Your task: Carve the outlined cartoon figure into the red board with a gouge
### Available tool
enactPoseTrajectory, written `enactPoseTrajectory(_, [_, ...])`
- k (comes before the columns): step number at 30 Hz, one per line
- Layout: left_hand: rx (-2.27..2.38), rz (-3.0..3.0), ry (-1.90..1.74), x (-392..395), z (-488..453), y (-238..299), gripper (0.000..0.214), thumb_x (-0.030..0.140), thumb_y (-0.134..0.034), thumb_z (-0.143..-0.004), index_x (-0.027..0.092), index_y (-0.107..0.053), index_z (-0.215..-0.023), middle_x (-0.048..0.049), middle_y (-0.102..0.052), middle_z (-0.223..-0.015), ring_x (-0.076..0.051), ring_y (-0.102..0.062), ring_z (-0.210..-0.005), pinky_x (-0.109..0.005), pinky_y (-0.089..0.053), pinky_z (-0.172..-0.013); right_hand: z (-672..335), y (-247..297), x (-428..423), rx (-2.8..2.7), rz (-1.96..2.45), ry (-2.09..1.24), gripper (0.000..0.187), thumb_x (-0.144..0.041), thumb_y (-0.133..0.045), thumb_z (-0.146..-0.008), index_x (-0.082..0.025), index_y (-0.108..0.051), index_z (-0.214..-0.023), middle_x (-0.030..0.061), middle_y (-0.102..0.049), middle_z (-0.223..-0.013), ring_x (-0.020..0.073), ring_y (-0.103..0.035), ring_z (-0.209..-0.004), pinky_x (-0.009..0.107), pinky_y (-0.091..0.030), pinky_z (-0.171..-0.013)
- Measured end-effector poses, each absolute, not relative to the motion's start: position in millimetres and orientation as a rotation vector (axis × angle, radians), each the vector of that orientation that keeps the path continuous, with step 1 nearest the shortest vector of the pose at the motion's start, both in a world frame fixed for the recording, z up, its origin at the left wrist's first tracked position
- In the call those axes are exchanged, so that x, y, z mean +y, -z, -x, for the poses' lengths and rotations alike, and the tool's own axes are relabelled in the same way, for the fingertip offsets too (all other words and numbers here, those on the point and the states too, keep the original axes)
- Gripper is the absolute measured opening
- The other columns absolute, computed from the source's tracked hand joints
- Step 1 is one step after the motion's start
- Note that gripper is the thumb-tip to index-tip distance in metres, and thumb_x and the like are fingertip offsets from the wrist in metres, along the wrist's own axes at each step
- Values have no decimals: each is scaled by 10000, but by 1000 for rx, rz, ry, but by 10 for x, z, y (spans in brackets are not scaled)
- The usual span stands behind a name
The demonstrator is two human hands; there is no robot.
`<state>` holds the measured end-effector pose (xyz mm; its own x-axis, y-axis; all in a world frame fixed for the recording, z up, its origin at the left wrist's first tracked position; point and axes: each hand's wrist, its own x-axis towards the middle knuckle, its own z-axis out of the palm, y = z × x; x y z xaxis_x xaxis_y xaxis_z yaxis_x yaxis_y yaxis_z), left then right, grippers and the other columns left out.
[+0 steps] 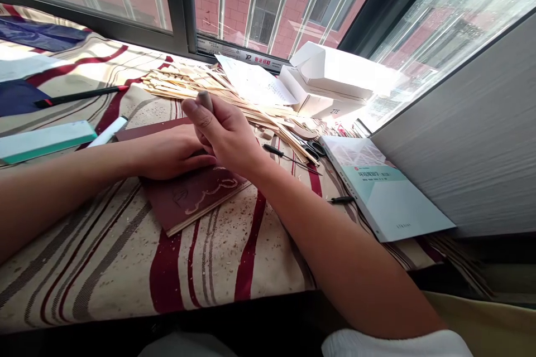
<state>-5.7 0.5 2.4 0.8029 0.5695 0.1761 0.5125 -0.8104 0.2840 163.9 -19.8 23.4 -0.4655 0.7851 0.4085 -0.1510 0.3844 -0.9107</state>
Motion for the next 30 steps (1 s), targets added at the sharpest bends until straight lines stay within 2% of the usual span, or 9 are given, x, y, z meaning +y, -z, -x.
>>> enactPoseTrajectory(6, [1015,-2765,-293,-23,35,-29,509,408,-346,-1065,143,-753,-1216,-171,-753,-1302,-354,-680,-1233,-506,-517,-1098,-1476,-148,-72,-1774,749,-1088,438,-494,-606,-1029,-228,-409,-742,-30,-375,-708,78,-369,-617,211,-276,-480])
enactPoseTrajectory(10, [1038,-2764,-302,-9,31,-32,512,466,-393,-1051,162,-741,-1273,-151,-742,-1340,-345,-682,-1242,-501,-510,-1126,-1440,-111,13,-1662,849,-1058,439,-488,-562,-1059,-230,-394,-747,-49,-365,-667,59,-349,-571,196,-265,-480])
enactPoseTrajectory(13, [997,-2787,-348,12,47,3,478,452,-389,-1053,200,-774,-1183,-109,-762,-1284,-303,-690,-1195,-454,-528,-1094,-1499,-169,-28,-1737,717,-1220,473,-539,-617,-1028,-231,-406,-738,-73,-393,-607,43,-358,-517,194,-272,-458])
enactPoseTrajectory(16, [900,-2822,-381,22,61,25,512,403,-338,-1058,175,-796,-1081,-93,-762,-1274,-285,-662,-1225,-435,-520,-1097,-1587,-241,-85,-1891,441,-1461,484,-525,-671,-1003,-225,-423,-714,-90,-391,-573,31,-348,-485,191,-270,-438])
enactPoseTrajectory(19, [909,-2804,-334,23,57,0,514,445,-355,-1057,193,-780,-1198,-89,-750,-1299,-291,-664,-1226,-458,-508,-1126,-1641,-243,-48,-1735,467,-1587,444,-467,-665,-1020,-239,-389,-757,-121,-323,-563,25,-236,-448,189,-198,-411])
enactPoseTrajectory(21, [977,-2776,-288,21,48,-27,516,480,-378,-1056,212,-742,-1306,-97,-716,-1391,-306,-632,-1313,-482,-450,-1208,-1637,-208,15,-1525,645,-1556,422,-438,-640,-1039,-256,-350,-793,-134,-301,-561,30,-176,-431,200,-153,-401])
enactPoseTrajectory(25, [1036,-2767,-235,17,35,-52,578,499,-379,-1060,159,-675,-1422,-139,-557,-1613,-325,-478,-1512,-498,-301,-1322,-1567,-164,48,-1219,914,-1279,398,-426,-560,-1080,-269,-310,-813,-126,-265,-573,40,-213,-425,207,-159,-410])
enactPoseTrajectory(27, [1006,-2772,-256,15,36,-50,571,496,-376,-1059,164,-694,-1399,-145,-592,-1570,-329,-522,-1467,-502,-343,-1294,-1549,-183,-3,-1265,887,-1276,388,-421,-556,-1081,-264,-323,-814,-116,-267,-590,40,-249,-440,198,-172,-414])
enactPoseTrajectory(30, [947,-2784,-314,15,47,-43,511,476,-388,-1056,205,-743,-1303,-124,-685,-1433,-327,-614,-1333,-492,-446,-1199,-1593,-234,-77,-1447,756,-1467,403,-443,-590,-1064,-260,-334,-813,-114,-267,-610,36,-211,-448,195,-172,-415])
